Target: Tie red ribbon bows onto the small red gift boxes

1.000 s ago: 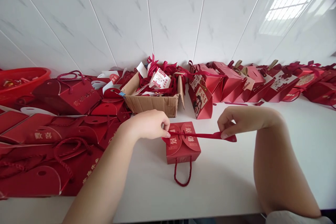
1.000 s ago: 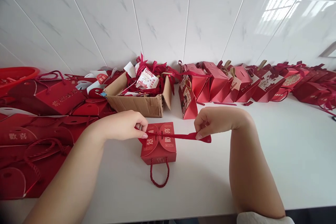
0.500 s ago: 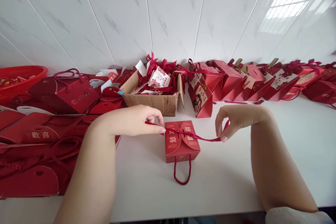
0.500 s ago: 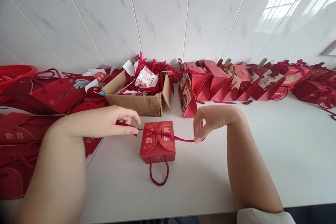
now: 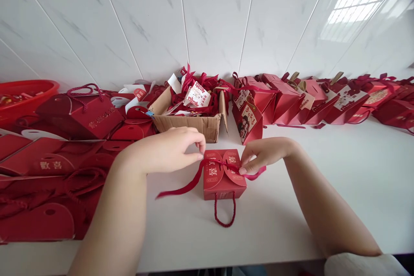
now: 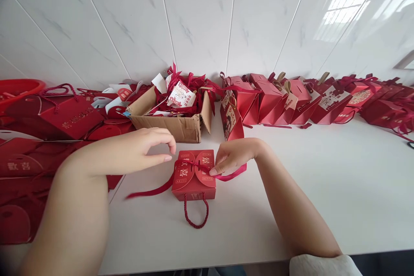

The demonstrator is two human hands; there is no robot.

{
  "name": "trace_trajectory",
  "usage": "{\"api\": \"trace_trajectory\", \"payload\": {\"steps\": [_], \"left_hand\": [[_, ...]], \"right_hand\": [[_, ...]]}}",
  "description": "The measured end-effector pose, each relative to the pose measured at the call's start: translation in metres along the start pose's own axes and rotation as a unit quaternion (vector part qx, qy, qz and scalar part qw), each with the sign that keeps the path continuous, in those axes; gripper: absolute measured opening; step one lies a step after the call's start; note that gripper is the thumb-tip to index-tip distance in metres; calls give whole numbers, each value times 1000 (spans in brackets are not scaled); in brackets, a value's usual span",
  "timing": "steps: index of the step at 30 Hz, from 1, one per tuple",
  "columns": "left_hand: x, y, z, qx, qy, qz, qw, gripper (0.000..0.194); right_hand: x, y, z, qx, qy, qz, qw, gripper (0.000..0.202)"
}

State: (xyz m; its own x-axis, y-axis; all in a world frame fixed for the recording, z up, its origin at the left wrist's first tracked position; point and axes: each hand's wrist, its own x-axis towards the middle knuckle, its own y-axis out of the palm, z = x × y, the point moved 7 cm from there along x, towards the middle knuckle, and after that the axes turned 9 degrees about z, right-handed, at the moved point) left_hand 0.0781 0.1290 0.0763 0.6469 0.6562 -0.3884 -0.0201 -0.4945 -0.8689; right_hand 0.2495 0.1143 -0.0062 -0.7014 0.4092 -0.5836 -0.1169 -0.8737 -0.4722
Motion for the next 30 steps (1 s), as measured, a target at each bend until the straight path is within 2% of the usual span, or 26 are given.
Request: {"api": "trace_trajectory", "payload": {"steps": [2,5,8,14,18,23,26,30], "left_hand": [[5,5,-10,-6,26,1,1000,19],[16,21,-24,-29,56,54,997,15],[26,34,-35,-33,64,97,993,9],[33,39,-38,-33,58,119,991,10],[33,38,-39,-25,64,119,991,13],[33,38,-40,-18,64,114,991,13],[33,39,-40,-15,64,117,991,13],[34,39,-39,-12,62,116,991,13]], "right_hand": [[-1,2,5,9,-18,11,1000,50],[-4,4,15,25,-54,24,998,38],[-7,7,19,44,-59,36,997,31],[-14,7,28,66,-103,20,992,22],[-18,8,27,68,-59,14,996,33],[-18,6,25,-2,9,-21,1000,39],[-15,7,24,-45,19,-25,999,41],[-16,9,27,-54,7,-10,998,33]]}}
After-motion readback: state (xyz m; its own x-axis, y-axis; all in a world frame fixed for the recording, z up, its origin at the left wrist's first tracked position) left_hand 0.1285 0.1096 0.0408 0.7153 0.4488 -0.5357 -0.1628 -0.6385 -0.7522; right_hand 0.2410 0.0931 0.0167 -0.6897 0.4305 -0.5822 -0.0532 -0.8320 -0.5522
